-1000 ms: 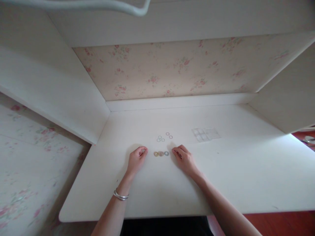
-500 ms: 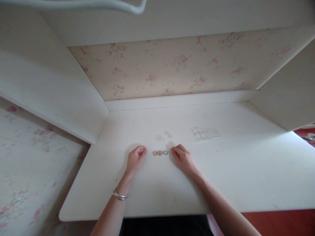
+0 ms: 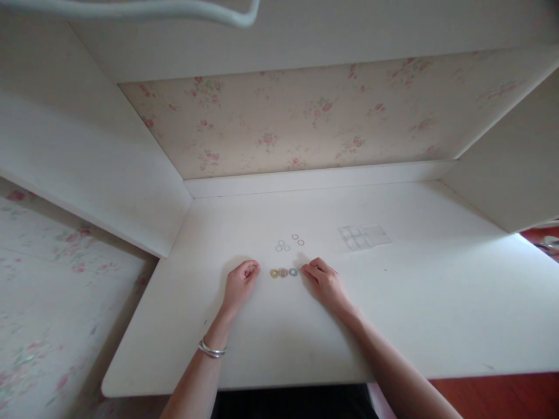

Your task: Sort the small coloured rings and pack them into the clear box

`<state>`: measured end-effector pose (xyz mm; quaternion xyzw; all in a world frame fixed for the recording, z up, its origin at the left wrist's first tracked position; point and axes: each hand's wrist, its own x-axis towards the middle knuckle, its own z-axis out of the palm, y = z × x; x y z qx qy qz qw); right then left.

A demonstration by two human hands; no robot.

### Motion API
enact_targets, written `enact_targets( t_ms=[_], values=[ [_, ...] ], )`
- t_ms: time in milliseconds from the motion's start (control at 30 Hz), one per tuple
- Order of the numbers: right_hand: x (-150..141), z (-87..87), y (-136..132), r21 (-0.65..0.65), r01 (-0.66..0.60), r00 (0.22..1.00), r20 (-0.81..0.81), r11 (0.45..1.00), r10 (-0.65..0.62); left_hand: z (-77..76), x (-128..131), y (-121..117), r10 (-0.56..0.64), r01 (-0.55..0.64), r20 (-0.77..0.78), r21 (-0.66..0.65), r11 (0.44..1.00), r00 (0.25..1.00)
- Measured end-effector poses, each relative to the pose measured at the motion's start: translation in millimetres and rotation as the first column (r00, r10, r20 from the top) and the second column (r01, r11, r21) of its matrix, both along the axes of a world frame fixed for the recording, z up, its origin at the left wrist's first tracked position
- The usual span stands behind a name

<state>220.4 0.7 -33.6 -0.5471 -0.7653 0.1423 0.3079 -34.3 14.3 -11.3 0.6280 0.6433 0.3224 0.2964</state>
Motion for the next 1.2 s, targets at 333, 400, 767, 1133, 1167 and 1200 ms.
enact_targets(
  t_ms=[333,400,767,1133,1167,1200],
  values=[
    [-5,4.1,-5,0.117,-0.106,0.975,0.207,0.987,0.08,-3.2,-1,1,-0.012,0.011,-0.017,-0.002,1.0,1.0],
    [-7,5.5,-4,0.117,-0.132,0.968,0.229,0.984,0.103,-3.4,-2,1,-0.018,0.018,-0.017,0.0,1.0,1.0],
    [-5,5.7,4,0.028,-0.013,1.0,0.019,1.0,0.013,0.1,-1,0,-0.013,0.013,-0.015,-0.002,1.0,1.0],
    [6,15.6,66,-0.086,0.088,0.979,0.193,0.992,-0.07,-0.9,-2,-2,0.009,-0.01,0.033,0.029,1.0,0.999],
    [6,15.7,65,-0.096,0.082,0.979,0.196,0.992,-0.062,-1.4,-2,-2,0.006,-0.007,0.035,0.035,0.999,0.999],
    [6,15.7,64,-0.106,0.076,0.978,0.201,0.992,-0.053,-2.0,-3,-2,0.003,-0.004,0.033,0.039,0.999,0.999]
  ],
)
